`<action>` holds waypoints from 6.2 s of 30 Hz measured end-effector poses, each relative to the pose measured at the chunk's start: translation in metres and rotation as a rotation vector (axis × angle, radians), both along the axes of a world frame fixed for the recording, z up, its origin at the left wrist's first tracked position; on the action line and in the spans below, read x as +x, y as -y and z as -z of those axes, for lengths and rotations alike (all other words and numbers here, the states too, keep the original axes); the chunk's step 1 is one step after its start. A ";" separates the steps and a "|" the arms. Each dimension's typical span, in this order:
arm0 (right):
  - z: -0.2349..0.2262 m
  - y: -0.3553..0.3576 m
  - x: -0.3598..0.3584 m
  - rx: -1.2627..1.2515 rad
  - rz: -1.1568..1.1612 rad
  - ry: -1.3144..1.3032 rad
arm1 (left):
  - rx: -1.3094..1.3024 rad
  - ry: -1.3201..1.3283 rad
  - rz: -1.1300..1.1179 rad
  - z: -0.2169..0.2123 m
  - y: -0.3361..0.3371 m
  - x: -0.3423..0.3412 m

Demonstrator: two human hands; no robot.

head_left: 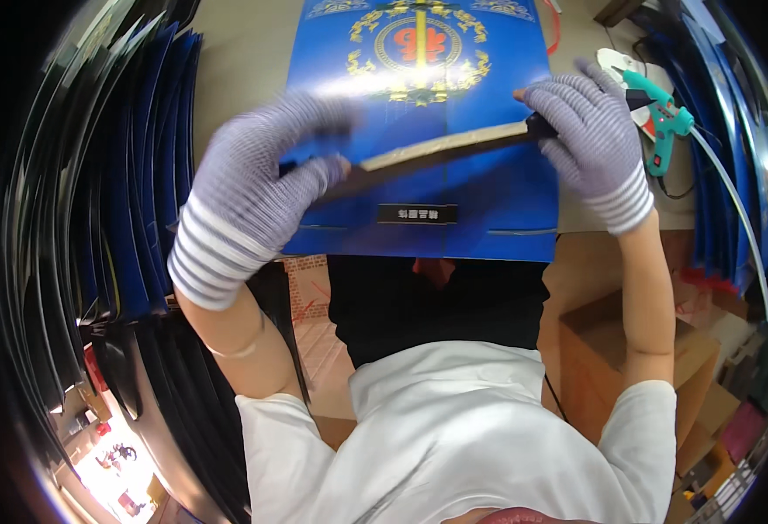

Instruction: The person uses a hot glue gun to attach black plastic pieces to a blue decorative board. They apply glue to the edges of the plastic parts and press them onto the board, repeating the process for multiple pieces.

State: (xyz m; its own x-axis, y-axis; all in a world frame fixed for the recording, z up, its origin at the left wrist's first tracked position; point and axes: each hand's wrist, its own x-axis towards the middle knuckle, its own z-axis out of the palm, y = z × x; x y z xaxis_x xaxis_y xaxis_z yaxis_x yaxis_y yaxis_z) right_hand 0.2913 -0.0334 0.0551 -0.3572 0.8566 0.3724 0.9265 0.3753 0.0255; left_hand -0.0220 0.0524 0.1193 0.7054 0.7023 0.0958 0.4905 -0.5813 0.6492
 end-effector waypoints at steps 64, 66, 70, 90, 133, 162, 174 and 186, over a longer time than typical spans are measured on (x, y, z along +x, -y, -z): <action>0.007 0.020 -0.022 -0.233 -0.255 -0.178 | 0.326 -0.141 0.084 0.075 0.035 -0.008; 0.006 0.018 -0.022 -0.258 -0.257 -0.178 | 0.327 -0.150 0.076 0.076 0.034 -0.009; 0.004 0.017 -0.023 -0.307 -0.242 -0.195 | 0.332 -0.140 0.042 0.076 0.035 -0.008; 0.002 0.019 -0.029 -0.330 -0.239 -0.252 | 0.270 -0.205 -0.002 0.071 0.042 -0.002; 0.000 0.017 -0.034 -0.263 -0.197 -0.175 | 0.251 -0.208 -0.043 0.069 0.043 0.008; -0.017 0.032 -0.014 -0.396 -0.331 -0.124 | 0.077 -0.206 0.081 0.047 0.044 0.004; -0.023 0.035 -0.005 -0.336 -0.316 0.050 | 0.121 -0.306 0.054 0.041 0.045 -0.027; -0.016 0.028 -0.037 -0.304 -0.113 -0.126 | 0.146 -0.199 0.071 0.059 0.025 -0.002</action>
